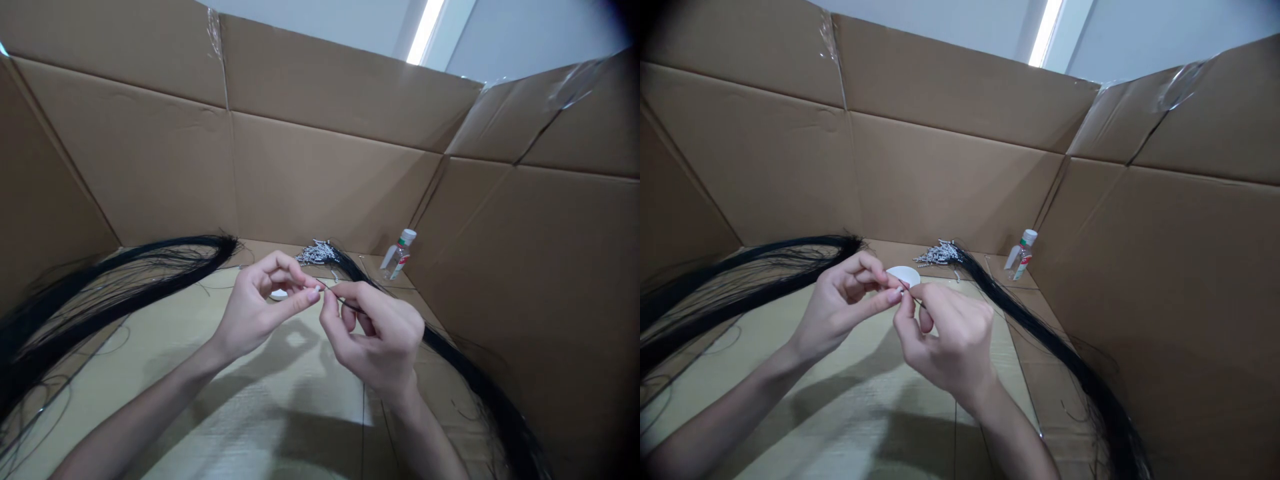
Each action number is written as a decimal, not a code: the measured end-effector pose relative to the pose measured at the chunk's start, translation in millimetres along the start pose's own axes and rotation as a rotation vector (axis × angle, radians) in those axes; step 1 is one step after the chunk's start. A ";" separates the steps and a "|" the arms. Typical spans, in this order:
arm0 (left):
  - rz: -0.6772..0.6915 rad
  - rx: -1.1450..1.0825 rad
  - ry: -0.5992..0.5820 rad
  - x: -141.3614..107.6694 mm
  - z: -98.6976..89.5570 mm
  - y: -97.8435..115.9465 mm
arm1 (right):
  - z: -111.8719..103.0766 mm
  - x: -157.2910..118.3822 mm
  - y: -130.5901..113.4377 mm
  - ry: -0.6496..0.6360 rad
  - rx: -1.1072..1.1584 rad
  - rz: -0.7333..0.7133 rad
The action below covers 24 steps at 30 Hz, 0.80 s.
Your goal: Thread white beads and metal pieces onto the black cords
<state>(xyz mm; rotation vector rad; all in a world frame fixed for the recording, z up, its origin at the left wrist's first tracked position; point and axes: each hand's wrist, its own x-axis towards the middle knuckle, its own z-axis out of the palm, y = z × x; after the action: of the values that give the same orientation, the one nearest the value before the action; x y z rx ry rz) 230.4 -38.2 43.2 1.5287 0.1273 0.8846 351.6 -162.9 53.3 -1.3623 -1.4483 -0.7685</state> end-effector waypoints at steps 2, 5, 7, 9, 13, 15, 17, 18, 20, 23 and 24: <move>0.011 0.009 0.007 -0.7 0.4 0.3 | 0.5 0.2 -0.9 -0.013 0.030 0.013; 0.014 -0.009 0.007 -1.6 0.1 0.1 | 0.3 1.5 -1.1 -0.042 0.127 0.070; 0.008 -0.015 0.012 -1.3 -0.9 -0.1 | -0.5 2.6 -0.5 -0.074 0.212 0.134; 0.009 0.012 0.022 -0.2 -2.3 0.1 | -1.2 3.6 0.3 -0.104 0.283 0.190; 0.026 0.036 -0.001 3.8 -5.1 1.9 | -1.3 4.5 1.7 -0.142 0.362 0.246; 0.004 -0.015 -0.032 5.3 -5.4 2.4 | -0.5 4.7 2.0 -0.150 0.389 0.267; -0.023 -0.077 -0.059 5.6 -4.9 1.6 | 0.5 5.2 1.9 -0.141 0.417 0.288; -0.030 -0.104 -0.064 5.3 -4.6 0.6 | 0.9 5.5 1.8 -0.130 0.429 0.295; -0.026 -0.144 -0.049 4.2 -4.3 -2.4 | 1.7 6.6 1.9 -0.101 0.444 0.297; -0.012 -0.188 -0.016 2.9 -5.0 -7.1 | 2.0 8.0 2.9 -0.059 0.421 0.266; -0.013 -0.204 -0.012 2.8 -5.3 -8.1 | 2.0 8.2 3.5 -0.042 0.391 0.247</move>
<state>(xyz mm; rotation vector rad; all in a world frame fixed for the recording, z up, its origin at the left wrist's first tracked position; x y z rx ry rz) 232.6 -30.7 36.7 1.3420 0.0364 0.8512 355.3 -157.5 59.7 -1.2256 -1.3449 -0.2803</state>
